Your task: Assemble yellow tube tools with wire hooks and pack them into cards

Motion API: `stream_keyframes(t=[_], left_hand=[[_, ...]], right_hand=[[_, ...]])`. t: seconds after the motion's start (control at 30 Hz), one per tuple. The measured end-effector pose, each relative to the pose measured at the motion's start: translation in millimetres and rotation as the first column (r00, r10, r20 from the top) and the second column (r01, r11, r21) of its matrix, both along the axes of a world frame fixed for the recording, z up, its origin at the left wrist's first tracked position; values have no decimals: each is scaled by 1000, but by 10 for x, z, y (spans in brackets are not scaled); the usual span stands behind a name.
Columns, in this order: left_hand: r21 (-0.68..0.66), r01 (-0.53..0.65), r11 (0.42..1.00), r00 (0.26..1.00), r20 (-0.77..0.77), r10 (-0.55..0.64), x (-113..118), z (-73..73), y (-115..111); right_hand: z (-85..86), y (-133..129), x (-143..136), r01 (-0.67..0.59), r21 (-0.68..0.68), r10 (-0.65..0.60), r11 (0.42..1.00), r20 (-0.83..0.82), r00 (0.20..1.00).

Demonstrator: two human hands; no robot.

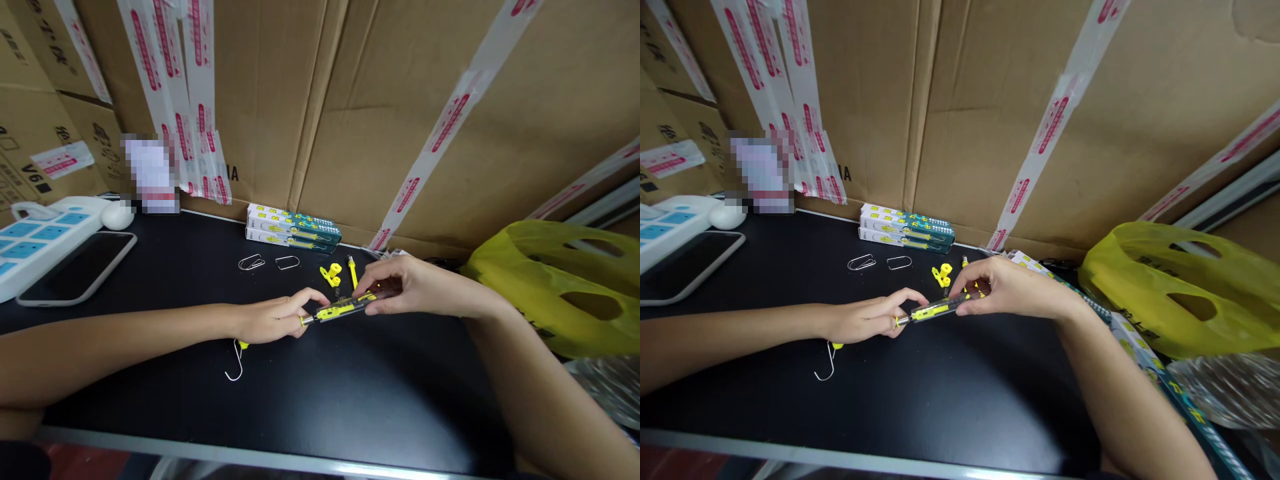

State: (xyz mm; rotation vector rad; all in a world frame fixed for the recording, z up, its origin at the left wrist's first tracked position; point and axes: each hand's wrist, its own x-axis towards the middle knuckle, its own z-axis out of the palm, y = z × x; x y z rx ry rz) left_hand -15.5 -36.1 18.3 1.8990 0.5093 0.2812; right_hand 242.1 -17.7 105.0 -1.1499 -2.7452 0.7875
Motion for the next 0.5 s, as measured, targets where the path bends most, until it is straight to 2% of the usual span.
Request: stream_keyframes(t=[0.2, 0.3, 0.4, 0.5], left_hand=[[-13, -11, 1000, 1000, 19, 12, 11, 13, -31], [-64, -29, 998, 998, 48, 33, 29, 4, -37], [-117, -29, 993, 997, 67, 37, 36, -24, -24], [-119, -66, 991, 997, 23, 69, 27, -53, -8]], right_hand=[[-37, -44, -84, -35, 38, 34, 999, 24, 999], [-29, -52, -80, -38, 49, 38, 998, 7, 999], [-15, -46, -59, -56, 31, 56, 998, -1, 998], [-13, -36, -47, -60, 3, 60, 998, -10, 998]])
